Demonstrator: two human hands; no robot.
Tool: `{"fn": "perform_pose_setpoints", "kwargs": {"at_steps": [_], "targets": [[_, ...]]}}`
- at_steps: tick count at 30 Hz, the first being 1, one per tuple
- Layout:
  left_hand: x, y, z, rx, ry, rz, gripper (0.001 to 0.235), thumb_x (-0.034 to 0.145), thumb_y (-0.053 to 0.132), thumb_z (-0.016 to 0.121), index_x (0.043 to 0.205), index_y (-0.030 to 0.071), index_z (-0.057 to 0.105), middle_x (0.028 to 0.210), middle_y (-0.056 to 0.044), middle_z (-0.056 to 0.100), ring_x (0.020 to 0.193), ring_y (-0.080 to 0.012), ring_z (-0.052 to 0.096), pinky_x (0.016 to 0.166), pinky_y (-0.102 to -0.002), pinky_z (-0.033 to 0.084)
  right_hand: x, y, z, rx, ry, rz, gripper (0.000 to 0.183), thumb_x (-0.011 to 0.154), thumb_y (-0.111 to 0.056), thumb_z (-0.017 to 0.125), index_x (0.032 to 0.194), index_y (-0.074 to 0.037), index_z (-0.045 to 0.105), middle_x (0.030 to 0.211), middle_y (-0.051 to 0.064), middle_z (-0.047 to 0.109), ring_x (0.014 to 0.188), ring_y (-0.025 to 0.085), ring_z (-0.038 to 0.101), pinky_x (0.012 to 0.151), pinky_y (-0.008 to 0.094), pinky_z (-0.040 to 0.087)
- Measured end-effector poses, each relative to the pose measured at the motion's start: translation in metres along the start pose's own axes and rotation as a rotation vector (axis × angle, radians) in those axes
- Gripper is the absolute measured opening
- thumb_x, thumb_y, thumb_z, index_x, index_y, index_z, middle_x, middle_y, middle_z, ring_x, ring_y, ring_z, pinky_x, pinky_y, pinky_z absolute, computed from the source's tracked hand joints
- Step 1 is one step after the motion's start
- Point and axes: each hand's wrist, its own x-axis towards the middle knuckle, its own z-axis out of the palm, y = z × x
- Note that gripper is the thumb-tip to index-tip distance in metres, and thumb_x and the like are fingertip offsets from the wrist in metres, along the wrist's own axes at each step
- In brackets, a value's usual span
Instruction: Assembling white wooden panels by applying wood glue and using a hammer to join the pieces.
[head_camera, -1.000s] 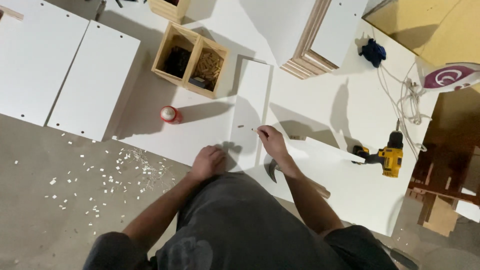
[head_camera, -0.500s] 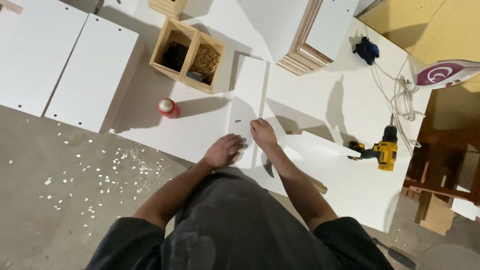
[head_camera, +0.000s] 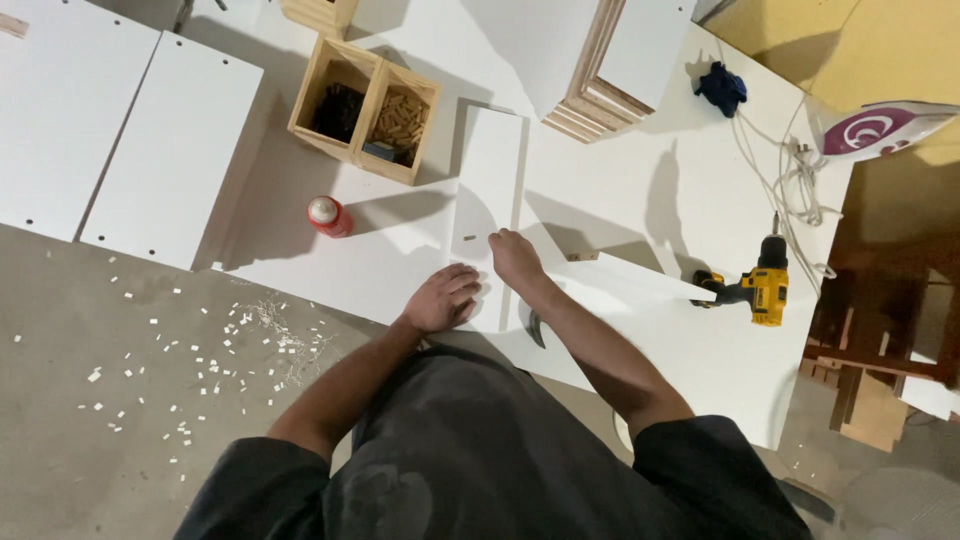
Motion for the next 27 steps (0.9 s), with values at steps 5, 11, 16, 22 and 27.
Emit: {"fn": "perform_pose_setpoints", "kwargs": {"at_steps": [5,11,16,22,27], "targets": [[0.013,0.013,-0.018,-0.024,0.035,0.001,0.028,0.09,0.023,0.071,0.112,0.006,0.073,0.12,-0.014,0.07,0.12,-0.0333,0.065,0.111,-0.047,0.048,-0.047,0.005,-0.016,0.293,0.44,0.196,0.027,0.105,-0.024,0.061,0.122,-0.006,0.068,0.109,0.014,0.074,0.098,0.026,0.074,0.083,0.037,0.06],[-0.002,0.004,0.011,0.094,-0.033,-0.073,0.029,0.084,0.029,0.073,0.109,0.014,0.075,0.118,-0.007,0.07,0.122,-0.027,0.064,0.112,-0.044,0.046,-0.176,0.044,0.021,0.231,-0.499,0.631,0.067,0.077,-0.031,0.057,0.14,-0.01,0.049,0.134,0.012,0.053,0.13,0.035,0.052,0.111,0.052,0.043],[-0.005,-0.002,0.043,0.218,-0.141,-0.108,0.027,0.084,0.033,0.071,0.107,0.019,0.074,0.117,-0.003,0.068,0.122,-0.0247,0.062,0.11,-0.045,0.046,-0.198,0.035,-0.029,0.159,-0.401,0.292,0.037,0.097,-0.022,0.057,0.128,-0.001,0.057,0.118,0.018,0.059,0.115,0.035,0.063,0.104,0.047,0.051],[0.016,0.012,0.027,0.209,-0.047,-0.107,0.036,0.082,0.031,0.073,0.115,0.018,0.073,0.132,-0.008,0.066,0.13,-0.027,0.06,0.116,-0.045,0.043,-0.193,0.007,-0.038,0.568,-0.131,0.416,0.039,0.105,-0.041,0.052,0.12,-0.005,0.055,0.106,0.022,0.064,0.102,0.043,0.069,0.088,0.056,0.058],[0.017,0.015,0.027,0.182,-0.016,-0.11,0.036,0.083,0.032,0.071,0.117,0.019,0.074,0.135,-0.009,0.066,0.131,-0.0281,0.06,0.117,-0.045,0.042,-0.142,-0.021,-0.043,0.628,0.149,0.407,0.044,0.108,-0.046,0.046,0.104,-0.004,0.06,0.089,0.022,0.072,0.087,0.041,0.074,0.072,0.051,0.061]]}}
